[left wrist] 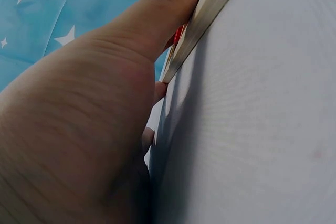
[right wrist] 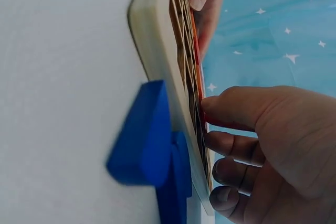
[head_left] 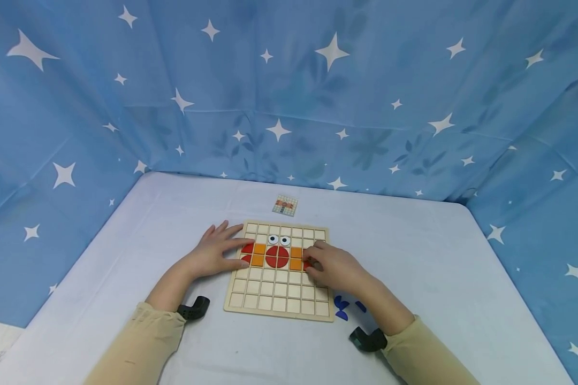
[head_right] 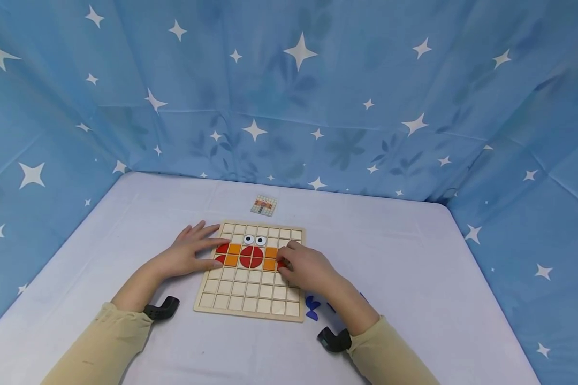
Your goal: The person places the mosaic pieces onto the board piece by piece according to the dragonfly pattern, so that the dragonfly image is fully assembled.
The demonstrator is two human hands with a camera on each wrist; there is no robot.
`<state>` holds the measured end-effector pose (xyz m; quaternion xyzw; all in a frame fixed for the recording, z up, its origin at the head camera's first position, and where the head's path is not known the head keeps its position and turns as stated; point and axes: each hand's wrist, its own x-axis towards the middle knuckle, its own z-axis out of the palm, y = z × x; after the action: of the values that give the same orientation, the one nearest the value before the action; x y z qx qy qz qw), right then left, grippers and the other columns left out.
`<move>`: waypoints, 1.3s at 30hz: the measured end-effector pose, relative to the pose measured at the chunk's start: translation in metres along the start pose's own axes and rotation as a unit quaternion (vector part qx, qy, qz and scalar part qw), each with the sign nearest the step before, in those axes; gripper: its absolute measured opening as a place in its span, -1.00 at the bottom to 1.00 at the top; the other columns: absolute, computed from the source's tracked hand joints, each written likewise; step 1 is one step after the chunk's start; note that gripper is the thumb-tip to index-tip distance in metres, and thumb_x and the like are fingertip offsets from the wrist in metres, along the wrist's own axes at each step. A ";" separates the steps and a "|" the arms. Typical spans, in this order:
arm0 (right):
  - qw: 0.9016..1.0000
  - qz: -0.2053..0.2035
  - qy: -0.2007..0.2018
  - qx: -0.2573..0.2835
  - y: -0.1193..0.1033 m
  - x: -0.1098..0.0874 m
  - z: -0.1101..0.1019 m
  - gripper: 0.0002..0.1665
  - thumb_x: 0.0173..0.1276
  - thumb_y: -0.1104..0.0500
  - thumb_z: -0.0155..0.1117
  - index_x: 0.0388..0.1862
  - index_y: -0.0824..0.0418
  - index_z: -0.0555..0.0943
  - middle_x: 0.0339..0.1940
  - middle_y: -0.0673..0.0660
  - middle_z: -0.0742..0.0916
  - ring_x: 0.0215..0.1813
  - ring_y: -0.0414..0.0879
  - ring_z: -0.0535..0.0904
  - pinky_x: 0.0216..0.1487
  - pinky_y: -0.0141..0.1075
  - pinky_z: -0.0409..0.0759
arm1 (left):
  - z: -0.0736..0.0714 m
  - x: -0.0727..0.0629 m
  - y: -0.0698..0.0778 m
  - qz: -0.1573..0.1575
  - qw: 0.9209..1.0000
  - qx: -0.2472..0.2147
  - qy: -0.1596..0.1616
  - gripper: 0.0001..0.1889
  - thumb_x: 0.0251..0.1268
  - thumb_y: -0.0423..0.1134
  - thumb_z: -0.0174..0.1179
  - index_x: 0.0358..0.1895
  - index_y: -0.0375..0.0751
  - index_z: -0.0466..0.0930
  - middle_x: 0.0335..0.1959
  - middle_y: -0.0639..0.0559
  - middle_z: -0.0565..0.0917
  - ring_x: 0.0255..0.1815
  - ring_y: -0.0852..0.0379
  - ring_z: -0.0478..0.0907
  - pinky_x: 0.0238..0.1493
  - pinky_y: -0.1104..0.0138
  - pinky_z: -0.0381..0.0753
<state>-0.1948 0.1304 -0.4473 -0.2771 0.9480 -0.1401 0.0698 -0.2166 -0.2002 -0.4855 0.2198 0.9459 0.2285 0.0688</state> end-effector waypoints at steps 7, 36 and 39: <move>0.999 0.012 -0.009 0.032 0.001 0.002 0.002 -0.70 0.38 0.02 0.33 0.05 0.03 0.63 -0.14 -0.09 0.64 -0.22 -0.23 0.48 -0.07 -0.27 0.59 | -0.001 0.000 0.001 0.000 1.000 0.000 -0.002 -0.33 0.14 0.32 0.29 0.36 0.34 0.46 0.59 -0.04 0.17 0.63 -0.31 -0.20 0.55 -0.24 -0.31; 0.993 0.087 -0.028 0.075 0.080 -0.055 -0.049 -0.84 0.39 0.08 0.29 -0.09 0.05 0.65 -0.28 -0.07 0.67 -0.29 -0.16 0.49 -0.31 -0.30 0.52 | 0.000 0.002 0.007 -0.020 1.000 -0.007 0.017 -0.45 0.07 0.30 0.36 0.06 0.18 0.47 0.52 -0.04 0.27 0.63 -0.26 -0.10 0.57 -0.21 -0.27; 0.991 0.094 -0.042 0.084 0.092 -0.065 -0.045 -0.83 0.36 0.07 0.34 -0.10 0.03 0.65 -0.28 -0.09 0.66 -0.26 -0.17 0.49 -0.29 -0.31 0.53 | 0.001 0.002 0.005 -0.017 1.000 -0.008 0.018 -0.46 0.07 0.29 0.36 0.05 0.16 0.48 0.52 -0.05 0.27 0.62 -0.27 -0.09 0.56 -0.23 -0.27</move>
<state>-0.1960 0.2502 -0.4292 -0.1858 0.9508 -0.2007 0.1456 -0.2163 -0.1946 -0.4837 0.1985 0.9488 0.2388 0.0573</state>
